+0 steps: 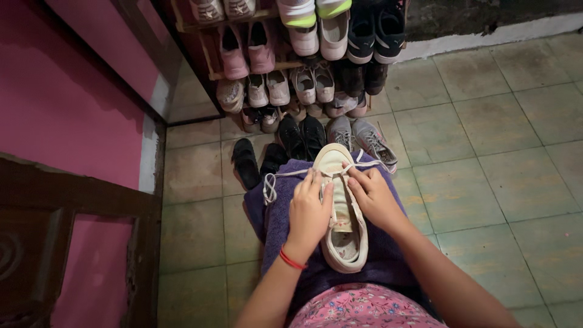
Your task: The person removes the old shoelaces from a white sneaker and threads new white laces through the eyelets. They pull the laces tight and continue lacing the shoe, finishing with a tied bow.
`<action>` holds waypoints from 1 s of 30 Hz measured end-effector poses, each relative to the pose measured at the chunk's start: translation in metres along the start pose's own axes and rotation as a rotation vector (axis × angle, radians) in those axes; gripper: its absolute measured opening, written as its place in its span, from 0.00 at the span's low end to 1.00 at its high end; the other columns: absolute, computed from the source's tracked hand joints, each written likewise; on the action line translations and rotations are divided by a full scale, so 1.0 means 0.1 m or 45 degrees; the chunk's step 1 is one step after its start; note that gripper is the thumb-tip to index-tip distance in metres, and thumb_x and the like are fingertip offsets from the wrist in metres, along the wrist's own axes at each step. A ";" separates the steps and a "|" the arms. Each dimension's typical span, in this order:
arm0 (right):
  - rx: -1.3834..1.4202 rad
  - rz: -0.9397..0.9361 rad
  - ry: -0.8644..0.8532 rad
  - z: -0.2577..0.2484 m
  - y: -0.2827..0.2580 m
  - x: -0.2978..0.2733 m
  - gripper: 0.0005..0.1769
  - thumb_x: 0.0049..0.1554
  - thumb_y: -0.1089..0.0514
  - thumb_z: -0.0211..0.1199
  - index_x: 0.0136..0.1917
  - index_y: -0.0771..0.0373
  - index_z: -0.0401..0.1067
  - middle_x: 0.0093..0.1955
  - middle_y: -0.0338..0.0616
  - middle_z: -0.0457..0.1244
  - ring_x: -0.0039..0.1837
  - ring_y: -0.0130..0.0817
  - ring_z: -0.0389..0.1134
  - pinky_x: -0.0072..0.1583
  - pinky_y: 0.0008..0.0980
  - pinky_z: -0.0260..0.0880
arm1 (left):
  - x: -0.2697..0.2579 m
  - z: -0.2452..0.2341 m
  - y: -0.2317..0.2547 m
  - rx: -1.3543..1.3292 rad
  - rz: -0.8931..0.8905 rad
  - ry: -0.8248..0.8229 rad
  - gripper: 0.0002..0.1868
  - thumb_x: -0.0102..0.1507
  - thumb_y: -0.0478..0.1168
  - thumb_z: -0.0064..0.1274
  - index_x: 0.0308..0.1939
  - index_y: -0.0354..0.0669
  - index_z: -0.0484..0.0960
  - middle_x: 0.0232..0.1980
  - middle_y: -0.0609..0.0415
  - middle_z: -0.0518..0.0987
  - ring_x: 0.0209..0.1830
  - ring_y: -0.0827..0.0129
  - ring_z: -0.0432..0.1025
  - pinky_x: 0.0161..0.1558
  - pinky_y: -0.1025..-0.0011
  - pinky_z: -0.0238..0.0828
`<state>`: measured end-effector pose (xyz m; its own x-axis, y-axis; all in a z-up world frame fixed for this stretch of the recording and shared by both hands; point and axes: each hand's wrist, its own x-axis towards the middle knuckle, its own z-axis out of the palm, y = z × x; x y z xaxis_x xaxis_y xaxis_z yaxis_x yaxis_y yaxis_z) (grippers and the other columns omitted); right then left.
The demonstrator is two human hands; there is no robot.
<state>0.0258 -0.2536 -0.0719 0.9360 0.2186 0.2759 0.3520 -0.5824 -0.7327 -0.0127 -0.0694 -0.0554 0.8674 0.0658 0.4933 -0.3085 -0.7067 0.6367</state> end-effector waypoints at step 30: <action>0.753 0.022 -0.152 -1.03 -0.79 1.04 0.13 0.60 0.60 0.65 0.55 0.71 0.80 0.46 0.46 0.73 0.48 0.27 0.74 0.53 0.27 0.74 | 1.07 -0.60 0.34 -0.962 -0.171 -0.272 0.10 0.67 0.38 0.54 0.43 0.33 0.87 0.38 0.55 0.87 0.38 0.80 0.79 0.43 0.79 0.75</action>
<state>0.0954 -0.2657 0.0792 0.9231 0.3191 0.2145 0.2455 -0.0600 -0.9675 0.0467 -0.0445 0.0546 0.9484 -0.0741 0.3082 -0.3109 -0.0279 0.9500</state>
